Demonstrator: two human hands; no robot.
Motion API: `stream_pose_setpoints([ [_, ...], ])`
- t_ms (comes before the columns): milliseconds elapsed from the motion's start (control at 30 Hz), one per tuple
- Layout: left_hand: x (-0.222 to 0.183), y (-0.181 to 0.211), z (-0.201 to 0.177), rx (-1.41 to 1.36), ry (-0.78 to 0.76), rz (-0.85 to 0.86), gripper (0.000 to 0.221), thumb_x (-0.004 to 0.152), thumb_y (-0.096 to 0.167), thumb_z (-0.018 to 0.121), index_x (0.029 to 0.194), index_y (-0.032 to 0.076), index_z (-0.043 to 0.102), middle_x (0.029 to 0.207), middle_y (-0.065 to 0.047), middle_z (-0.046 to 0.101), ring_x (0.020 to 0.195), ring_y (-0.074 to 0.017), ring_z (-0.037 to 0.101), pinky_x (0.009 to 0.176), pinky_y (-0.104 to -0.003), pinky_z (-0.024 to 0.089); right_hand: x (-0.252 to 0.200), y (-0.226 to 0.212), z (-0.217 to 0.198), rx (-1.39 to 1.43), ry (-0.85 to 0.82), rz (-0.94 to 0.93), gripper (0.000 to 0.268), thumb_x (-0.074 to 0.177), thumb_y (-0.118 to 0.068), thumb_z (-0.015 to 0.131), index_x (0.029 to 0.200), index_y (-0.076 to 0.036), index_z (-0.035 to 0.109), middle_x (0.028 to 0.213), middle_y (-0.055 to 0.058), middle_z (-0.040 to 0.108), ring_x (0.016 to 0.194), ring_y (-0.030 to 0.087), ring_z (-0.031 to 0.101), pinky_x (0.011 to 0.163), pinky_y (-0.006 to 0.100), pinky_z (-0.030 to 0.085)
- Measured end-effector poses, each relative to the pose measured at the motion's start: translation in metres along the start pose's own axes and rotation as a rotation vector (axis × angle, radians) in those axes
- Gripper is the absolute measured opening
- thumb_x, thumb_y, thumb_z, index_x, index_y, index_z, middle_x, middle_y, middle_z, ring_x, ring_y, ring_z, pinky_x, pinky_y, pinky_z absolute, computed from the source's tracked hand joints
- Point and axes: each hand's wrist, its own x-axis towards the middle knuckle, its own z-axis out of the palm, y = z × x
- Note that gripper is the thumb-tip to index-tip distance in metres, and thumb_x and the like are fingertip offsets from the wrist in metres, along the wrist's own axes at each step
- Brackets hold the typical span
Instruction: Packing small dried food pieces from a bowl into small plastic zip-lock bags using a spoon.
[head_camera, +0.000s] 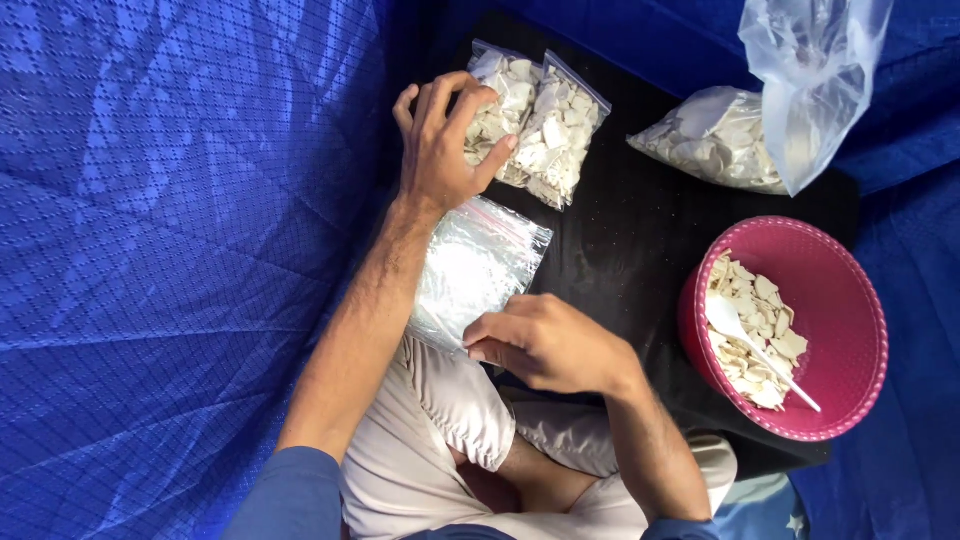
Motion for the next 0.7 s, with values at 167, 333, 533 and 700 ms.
stream_pose_setpoints([
  [167, 0.002, 0.000, -0.003, 0.005, -0.003, 0.015, 0.038, 0.087, 0.036, 0.082, 0.114, 0.012, 0.069, 0.123, -0.009, 0.058, 0.112, -0.0257, 0.058, 0.106, -0.058, 0.022, -0.017, -0.010, -0.002, 0.047, 0.040, 0.001, 0.010, 0.091, -0.008, 0.071, 0.101, -0.007, 0.070, 0.084, 0.001, 0.075, 0.071, 0.019, 0.067, 0.066, 0.032, 0.053],
  [333, 0.005, 0.001, -0.004, -0.001, 0.036, 0.019, 0.038, 0.084, 0.035, 0.084, 0.111, 0.012, 0.071, 0.124, -0.010, 0.059, 0.110, -0.0258, 0.059, 0.105, -0.062, 0.021, -0.044, -0.014, -0.015, 0.274, 0.248, 0.036, 0.014, 0.092, -0.002, 0.070, 0.105, -0.005, 0.073, 0.091, 0.004, 0.079, 0.061, 0.011, 0.068, 0.055, 0.023, 0.052],
  [533, 0.012, 0.048, -0.053, -0.022, 0.103, 0.105, 0.042, 0.087, 0.020, 0.084, 0.123, 0.006, 0.068, 0.130, -0.011, 0.058, 0.125, -0.0289, 0.054, 0.114, -0.055, 0.027, -0.054, 0.017, -0.022, 0.310, 0.733, 0.459, 0.019, 0.104, -0.008, 0.056, 0.115, 0.002, 0.069, 0.084, 0.003, 0.066, 0.067, 0.008, 0.055, 0.060, 0.020, 0.046],
  [700, -0.021, 0.058, -0.055, -0.115, -0.118, 0.420, 0.027, 0.087, 0.023, 0.081, 0.113, 0.016, 0.077, 0.112, -0.004, 0.065, 0.111, -0.0277, 0.063, 0.099, -0.047, 0.043, -0.070, 0.080, -0.004, -0.434, 0.641, 0.522, 0.030, 0.102, -0.010, 0.062, 0.132, -0.012, 0.060, 0.099, 0.018, 0.063, 0.083, 0.043, 0.067, 0.067, 0.053, 0.055],
])
